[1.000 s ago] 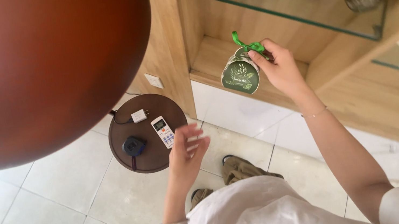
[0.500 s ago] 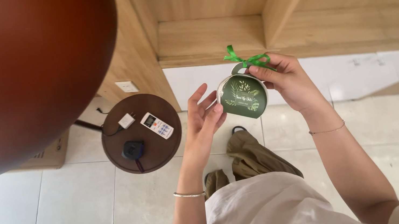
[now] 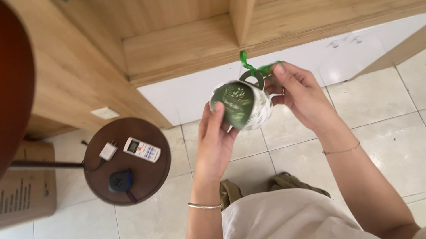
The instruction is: Organizing and arranging small packaged boxes on a display shelf.
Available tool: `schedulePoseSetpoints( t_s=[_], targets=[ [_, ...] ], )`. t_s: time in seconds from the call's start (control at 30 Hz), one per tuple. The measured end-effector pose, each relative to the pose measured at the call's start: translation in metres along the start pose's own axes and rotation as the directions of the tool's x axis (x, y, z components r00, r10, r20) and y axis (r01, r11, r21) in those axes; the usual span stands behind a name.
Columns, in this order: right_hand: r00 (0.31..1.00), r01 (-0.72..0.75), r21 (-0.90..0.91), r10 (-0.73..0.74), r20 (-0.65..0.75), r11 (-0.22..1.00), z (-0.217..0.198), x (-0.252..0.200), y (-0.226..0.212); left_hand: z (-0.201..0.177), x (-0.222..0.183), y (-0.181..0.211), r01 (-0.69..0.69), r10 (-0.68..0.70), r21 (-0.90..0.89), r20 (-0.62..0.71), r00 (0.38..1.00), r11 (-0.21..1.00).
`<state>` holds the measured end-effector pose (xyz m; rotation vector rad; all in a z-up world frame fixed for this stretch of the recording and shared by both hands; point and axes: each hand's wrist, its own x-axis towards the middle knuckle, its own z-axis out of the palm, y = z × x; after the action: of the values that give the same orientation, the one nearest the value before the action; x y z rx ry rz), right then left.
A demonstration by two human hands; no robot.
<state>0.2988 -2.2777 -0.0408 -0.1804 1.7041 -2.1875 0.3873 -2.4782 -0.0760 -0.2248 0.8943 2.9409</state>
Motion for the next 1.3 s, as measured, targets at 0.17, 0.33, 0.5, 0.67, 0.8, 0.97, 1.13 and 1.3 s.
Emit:
schedulePoseSetpoints(
  t_s=[0.17,0.33,0.5,0.67,0.8,0.97,1.13,1.3],
  targets=[
    [0.994,0.091,0.06,-0.088,-0.057,0.994,-0.051,-0.033,-0.034,0.049,0.04,-0.043,0.349,-0.338,-0.219,0.085,0.937,0.911],
    [0.96,0.207,0.006,-0.202,-0.191,0.978,-0.152,-0.082,-0.054,0.1,0.068,-0.123,0.653,-0.568,-0.29,0.328,0.755,0.7],
    [0.885,0.305,-0.213,-0.359,-0.297,0.928,-0.247,-0.137,-0.075,0.162,0.085,-0.216,0.929,-0.66,-0.316,0.659,0.361,0.192],
    [0.888,0.326,-0.172,-0.363,-0.282,0.93,-0.31,-0.208,-0.104,0.213,0.095,-0.327,0.985,-0.712,-0.164,0.698,0.077,-0.054],
    [0.847,0.162,-0.195,-0.238,-0.476,0.967,-0.361,-0.259,-0.1,0.234,0.102,-0.413,0.972,-0.73,-0.034,0.666,-0.152,-0.233],
    [0.57,0.102,-0.15,-0.181,-0.801,0.983,-0.434,-0.312,-0.072,0.287,0.102,-0.488,0.963,-0.9,0.239,0.379,-0.213,-0.127],
    [0.283,0.156,-0.115,-0.156,-0.947,0.981,-0.51,-0.341,-0.077,0.328,0.142,-0.579,0.855,-0.999,0.519,0.045,0.006,0.028],
    [0.074,0.162,-0.115,-0.129,-0.989,0.98,-0.611,-0.355,-0.094,0.425,0.2,-0.651,0.566,-0.971,0.79,0.166,0.172,0.236]
  ],
)
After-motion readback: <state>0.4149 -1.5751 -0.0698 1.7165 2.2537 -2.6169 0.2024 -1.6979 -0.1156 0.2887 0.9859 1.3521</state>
